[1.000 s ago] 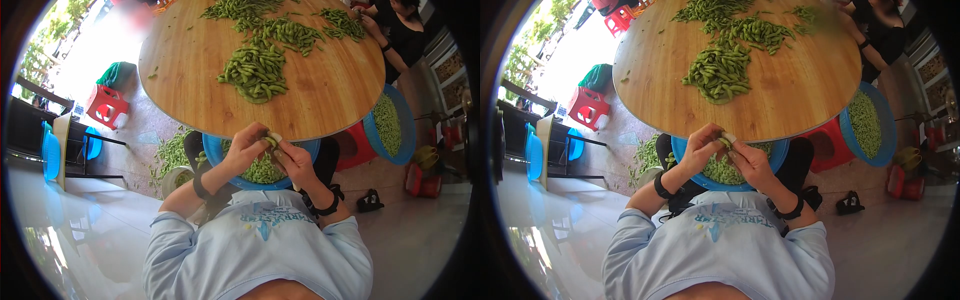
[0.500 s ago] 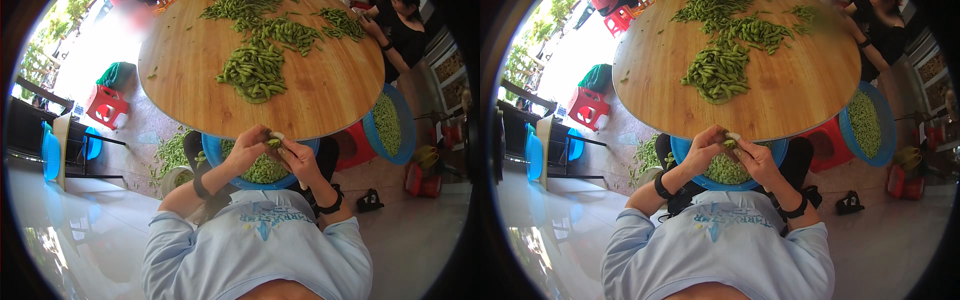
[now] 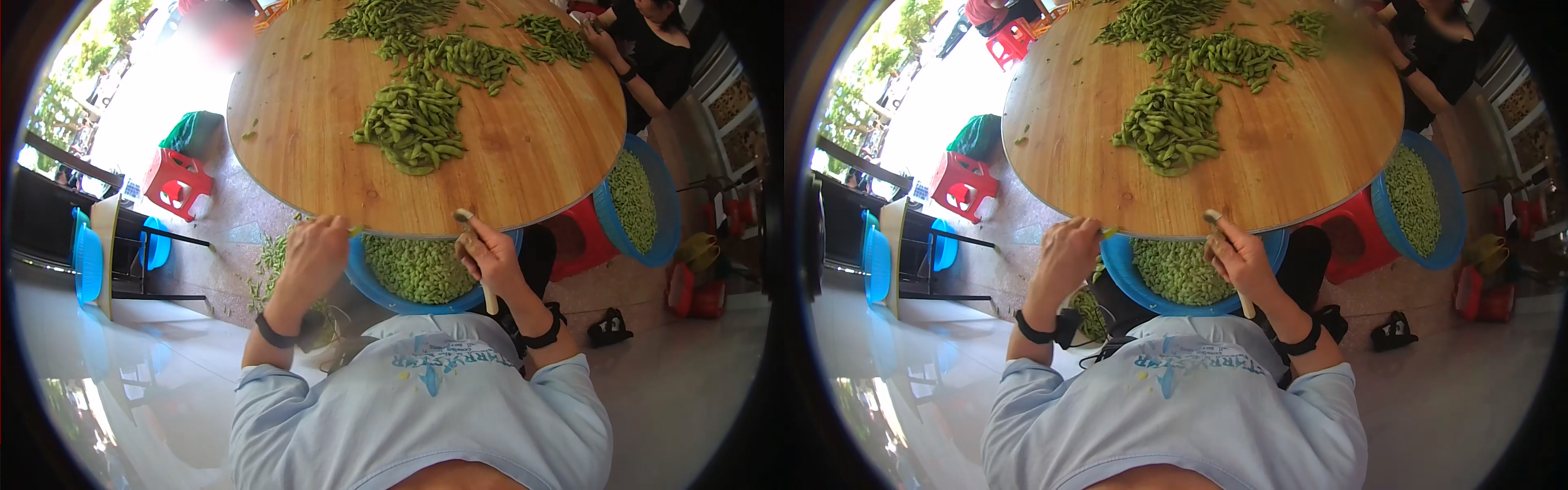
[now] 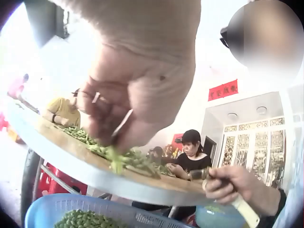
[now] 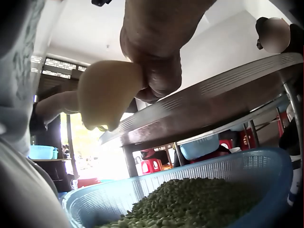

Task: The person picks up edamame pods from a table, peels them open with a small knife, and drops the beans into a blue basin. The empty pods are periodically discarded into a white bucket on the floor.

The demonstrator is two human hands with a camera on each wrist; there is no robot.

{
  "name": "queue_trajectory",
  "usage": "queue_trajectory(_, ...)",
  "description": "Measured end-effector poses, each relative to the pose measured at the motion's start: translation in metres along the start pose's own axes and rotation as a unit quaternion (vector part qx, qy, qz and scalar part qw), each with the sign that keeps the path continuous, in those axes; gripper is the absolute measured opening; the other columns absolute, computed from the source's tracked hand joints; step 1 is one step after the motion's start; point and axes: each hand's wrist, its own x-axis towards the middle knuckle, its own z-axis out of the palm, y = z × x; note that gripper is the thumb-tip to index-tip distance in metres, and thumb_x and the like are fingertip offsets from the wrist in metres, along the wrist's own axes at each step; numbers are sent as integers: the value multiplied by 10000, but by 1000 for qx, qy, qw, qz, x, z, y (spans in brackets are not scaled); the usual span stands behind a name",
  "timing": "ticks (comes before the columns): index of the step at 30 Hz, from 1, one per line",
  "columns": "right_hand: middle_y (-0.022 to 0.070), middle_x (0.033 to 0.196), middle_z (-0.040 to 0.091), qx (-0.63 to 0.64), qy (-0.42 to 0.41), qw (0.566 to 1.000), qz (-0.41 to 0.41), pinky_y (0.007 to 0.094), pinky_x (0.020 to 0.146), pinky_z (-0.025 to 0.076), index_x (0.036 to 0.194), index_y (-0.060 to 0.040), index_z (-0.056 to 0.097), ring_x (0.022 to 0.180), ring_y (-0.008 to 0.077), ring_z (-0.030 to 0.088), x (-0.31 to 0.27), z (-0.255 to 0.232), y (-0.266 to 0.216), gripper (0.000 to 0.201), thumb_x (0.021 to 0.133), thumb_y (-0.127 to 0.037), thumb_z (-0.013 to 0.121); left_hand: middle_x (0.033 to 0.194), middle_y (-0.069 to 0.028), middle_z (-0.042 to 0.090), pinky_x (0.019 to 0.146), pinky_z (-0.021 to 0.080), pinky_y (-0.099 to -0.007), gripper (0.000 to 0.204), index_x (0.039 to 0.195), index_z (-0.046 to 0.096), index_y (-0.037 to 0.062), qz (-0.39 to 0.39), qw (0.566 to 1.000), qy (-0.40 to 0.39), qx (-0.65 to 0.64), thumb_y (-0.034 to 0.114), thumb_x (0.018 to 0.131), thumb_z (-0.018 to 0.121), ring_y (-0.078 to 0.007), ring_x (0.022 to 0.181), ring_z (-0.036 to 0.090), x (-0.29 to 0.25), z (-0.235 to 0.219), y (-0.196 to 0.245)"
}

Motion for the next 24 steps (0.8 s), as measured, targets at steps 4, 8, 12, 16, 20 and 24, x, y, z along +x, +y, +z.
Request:
queue_trajectory(4,27,737,550,4,32,999,16,178,415,323,1364,5,389,480,40,424,11,2,6,422,974,-138,460,816,-129,572,708,487,-413,165,922,607,29,79,990,47,-109,26,759,581,-317,815,590,38,-2,-1)
queue_trajectory(8,37,727,552,15,14,999,25,187,396,316,1340,4,421,450,48,422,14,-1,9,397,976,-150,458,922,-123,563,724,487,-415,172,904,590,40,148,980,51,-125,2,745,536,-309,912,569,87,39,9)
queue_trajectory(12,41,726,551,21,29,999,28,191,391,318,1322,-1,446,446,49,425,12,-3,9,379,974,-150,462,968,-134,539,740,483,-410,255,984,603,45,110,991,45,-60,1,742,537,-327,925,552,112,66,5)
queue_trajectory(16,41,721,550,40,31,998,22,193,387,319,1318,-7,450,443,49,422,13,-2,12,374,974,-153,461,950,-148,581,720,490,-411,209,937,605,19,142,973,127,-129,17,731,569,-359,877,574,107,62,11)
queue_trajectory(20,46,703,532,126,-4,992,32,190,383,324,1318,-20,446,450,60,424,11,5,4,365,978,-152,439,865,-112,645,652,496,-367,171,934,613,-8,27,955,27,-295,35,769,615,-291,752,621,79,49,29)
queue_trajectory(24,58,717,518,241,-61,968,35,189,386,339,1315,-38,436,470,75,427,11,10,0,352,981,-143,414,757,-42,616,530,436,-240,142,947,595,-17,-86,747,-122,-648,5,818,648,-121,605,565,56,45,51)
